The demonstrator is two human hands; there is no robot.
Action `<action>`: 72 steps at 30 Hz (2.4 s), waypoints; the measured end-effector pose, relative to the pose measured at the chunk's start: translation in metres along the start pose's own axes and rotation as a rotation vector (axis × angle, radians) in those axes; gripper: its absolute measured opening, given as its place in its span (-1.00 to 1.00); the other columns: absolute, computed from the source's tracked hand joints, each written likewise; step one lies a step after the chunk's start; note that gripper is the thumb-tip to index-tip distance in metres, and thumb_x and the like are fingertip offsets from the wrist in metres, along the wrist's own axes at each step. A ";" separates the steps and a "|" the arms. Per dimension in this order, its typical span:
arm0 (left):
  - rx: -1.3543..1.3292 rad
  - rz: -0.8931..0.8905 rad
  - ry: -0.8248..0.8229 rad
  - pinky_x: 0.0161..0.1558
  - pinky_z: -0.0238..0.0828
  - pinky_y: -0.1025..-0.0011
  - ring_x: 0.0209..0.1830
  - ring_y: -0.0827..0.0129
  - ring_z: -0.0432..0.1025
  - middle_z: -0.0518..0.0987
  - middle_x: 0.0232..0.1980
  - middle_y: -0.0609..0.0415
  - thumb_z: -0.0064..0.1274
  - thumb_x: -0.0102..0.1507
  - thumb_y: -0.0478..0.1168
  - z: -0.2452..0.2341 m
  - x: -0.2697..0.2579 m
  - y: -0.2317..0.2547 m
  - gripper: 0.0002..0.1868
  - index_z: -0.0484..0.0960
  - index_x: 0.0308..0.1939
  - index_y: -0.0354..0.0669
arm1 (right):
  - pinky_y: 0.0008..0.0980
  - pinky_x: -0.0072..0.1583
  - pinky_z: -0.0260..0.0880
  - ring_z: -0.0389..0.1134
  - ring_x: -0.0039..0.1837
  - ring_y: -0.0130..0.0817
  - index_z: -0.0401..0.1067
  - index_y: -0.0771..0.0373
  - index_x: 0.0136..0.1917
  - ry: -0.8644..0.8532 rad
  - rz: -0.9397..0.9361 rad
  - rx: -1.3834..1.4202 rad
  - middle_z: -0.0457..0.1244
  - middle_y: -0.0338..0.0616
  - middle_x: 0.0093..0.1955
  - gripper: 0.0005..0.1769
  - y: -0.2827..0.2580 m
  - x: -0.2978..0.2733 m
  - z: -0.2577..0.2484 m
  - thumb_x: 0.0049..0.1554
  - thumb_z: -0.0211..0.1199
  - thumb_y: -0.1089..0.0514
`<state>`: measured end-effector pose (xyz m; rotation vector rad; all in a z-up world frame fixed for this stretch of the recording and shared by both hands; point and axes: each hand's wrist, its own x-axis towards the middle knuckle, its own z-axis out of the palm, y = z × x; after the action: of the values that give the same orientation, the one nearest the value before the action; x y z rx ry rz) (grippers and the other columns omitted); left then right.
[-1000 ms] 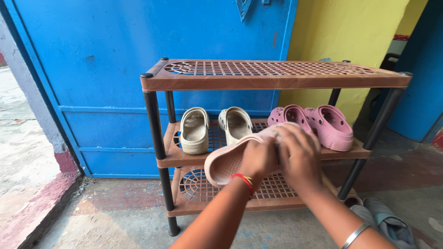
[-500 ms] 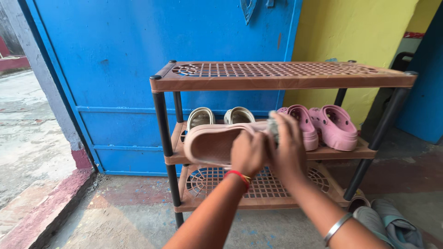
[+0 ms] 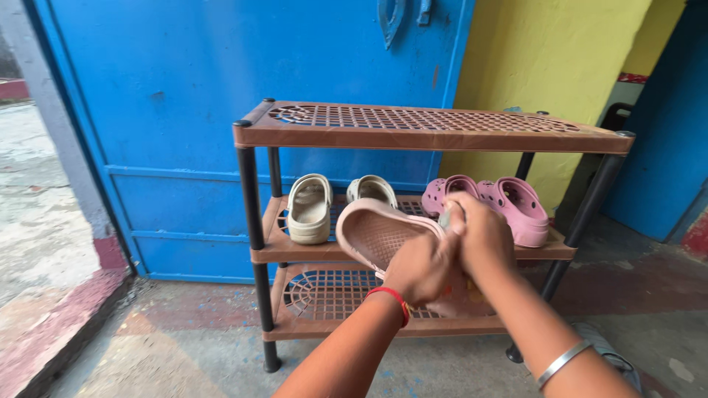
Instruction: The person wipes a pink clog-style shoe with a cloth, cleaning the upper, sides, and sole. The shoe is then placed on a brown plastic shoe rack alongside other footwear.
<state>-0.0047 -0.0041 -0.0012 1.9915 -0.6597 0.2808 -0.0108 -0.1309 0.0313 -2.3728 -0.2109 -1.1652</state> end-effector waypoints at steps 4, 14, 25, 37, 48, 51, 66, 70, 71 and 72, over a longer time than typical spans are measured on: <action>-0.011 -0.119 -0.026 0.09 0.35 -0.08 -0.02 -0.35 0.50 0.59 -0.17 -0.52 -0.40 0.37 0.31 0.006 0.004 -0.003 -0.18 0.65 -0.25 -0.44 | -0.06 0.04 0.43 0.46 0.03 0.03 0.55 0.05 0.10 -0.125 0.156 -0.041 0.42 0.01 -0.01 -0.75 0.021 0.004 0.011 0.23 0.10 0.07; -0.852 -0.679 0.613 0.08 0.48 0.11 0.06 -0.01 0.57 0.59 0.04 -0.19 -0.24 0.40 0.22 0.002 0.081 -0.081 -0.32 0.55 0.06 -0.43 | -0.06 0.31 0.36 0.36 0.29 0.01 0.44 0.33 0.24 0.010 -0.498 -0.073 0.32 0.06 0.27 -0.61 -0.014 -0.032 0.046 0.16 0.04 0.26; -0.716 -0.598 0.358 -0.05 0.44 0.19 -0.11 0.06 0.58 0.67 -0.13 -0.27 0.05 0.36 0.20 0.077 0.069 -0.055 -0.36 0.69 -0.12 -0.47 | -0.10 0.30 0.33 0.36 0.27 -0.10 0.49 0.13 0.21 0.104 -0.151 -0.127 0.36 -0.10 0.20 -0.71 0.043 -0.006 0.026 0.24 0.21 0.07; -1.502 -0.776 0.584 -0.08 0.60 0.15 -0.08 0.10 0.61 0.66 0.00 -0.21 -0.05 0.33 -0.03 0.025 0.068 -0.058 -0.59 0.59 0.01 -0.34 | 0.02 0.40 0.21 0.27 0.40 0.09 0.45 0.21 0.18 0.212 -0.482 -0.036 0.31 0.07 0.27 -0.65 0.000 -0.032 0.052 0.11 0.25 0.17; -0.218 -0.546 0.263 0.16 0.38 0.08 0.07 -0.16 0.51 0.62 0.00 -0.36 0.04 0.24 0.10 0.068 0.044 -0.020 -0.50 0.64 -0.11 -0.33 | -0.34 0.07 0.39 0.39 0.00 -0.41 0.50 0.20 0.13 0.217 0.557 0.475 0.39 -0.18 -0.02 -0.75 0.129 0.010 0.030 0.28 0.21 0.03; -0.497 -0.656 0.411 0.12 0.43 0.10 0.02 -0.07 0.56 0.65 -0.03 -0.31 0.07 0.25 0.01 0.064 0.053 -0.025 -0.57 0.63 -0.11 -0.35 | -0.33 0.05 0.40 0.38 -0.01 -0.40 0.46 0.24 0.16 0.255 0.432 0.505 0.39 -0.17 -0.01 -0.69 0.118 0.001 0.033 0.31 0.16 -0.01; 0.195 0.083 -0.036 -0.07 0.43 -0.06 -0.21 -0.22 0.54 0.63 -0.27 -0.32 -0.05 0.29 0.05 0.048 0.032 0.001 -0.61 0.57 -0.15 -0.24 | -0.41 0.18 0.34 0.37 0.08 -0.47 0.53 0.30 0.14 -0.056 0.517 0.564 0.40 -0.15 0.07 -0.70 0.139 -0.001 -0.009 0.31 0.12 0.08; 0.250 0.255 -0.114 -0.09 0.45 -0.05 -0.25 -0.19 0.56 0.64 -0.31 -0.29 -0.02 0.32 0.02 0.046 0.013 0.016 -0.67 0.54 -0.17 -0.21 | -0.45 0.20 0.37 0.38 0.13 -0.54 0.47 0.27 0.17 -0.178 0.200 0.693 0.39 -0.22 0.12 -0.72 0.121 0.006 -0.003 0.27 0.11 0.12; 0.258 0.293 -0.116 -0.08 0.46 -0.04 -0.26 -0.18 0.57 0.64 -0.32 -0.29 0.00 0.32 0.01 0.045 0.013 0.018 -0.67 0.54 -0.19 -0.23 | -0.45 0.23 0.36 0.36 0.15 -0.54 0.46 0.28 0.19 -0.168 0.124 0.712 0.37 -0.21 0.13 -0.72 0.117 0.010 -0.003 0.31 0.10 0.12; 0.269 0.273 -0.101 -0.10 0.46 -0.04 -0.26 -0.18 0.56 0.64 -0.32 -0.28 0.00 0.32 0.01 0.043 0.012 0.017 -0.67 0.54 -0.18 -0.21 | -0.45 0.25 0.34 0.34 0.17 -0.54 0.44 0.29 0.21 -0.159 0.054 0.734 0.35 -0.20 0.14 -0.73 0.113 0.008 -0.002 0.34 0.09 0.12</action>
<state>-0.0077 -0.0514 -0.0039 2.1800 -1.0061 0.4550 0.0312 -0.2307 -0.0012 -1.7948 -0.5233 -0.7010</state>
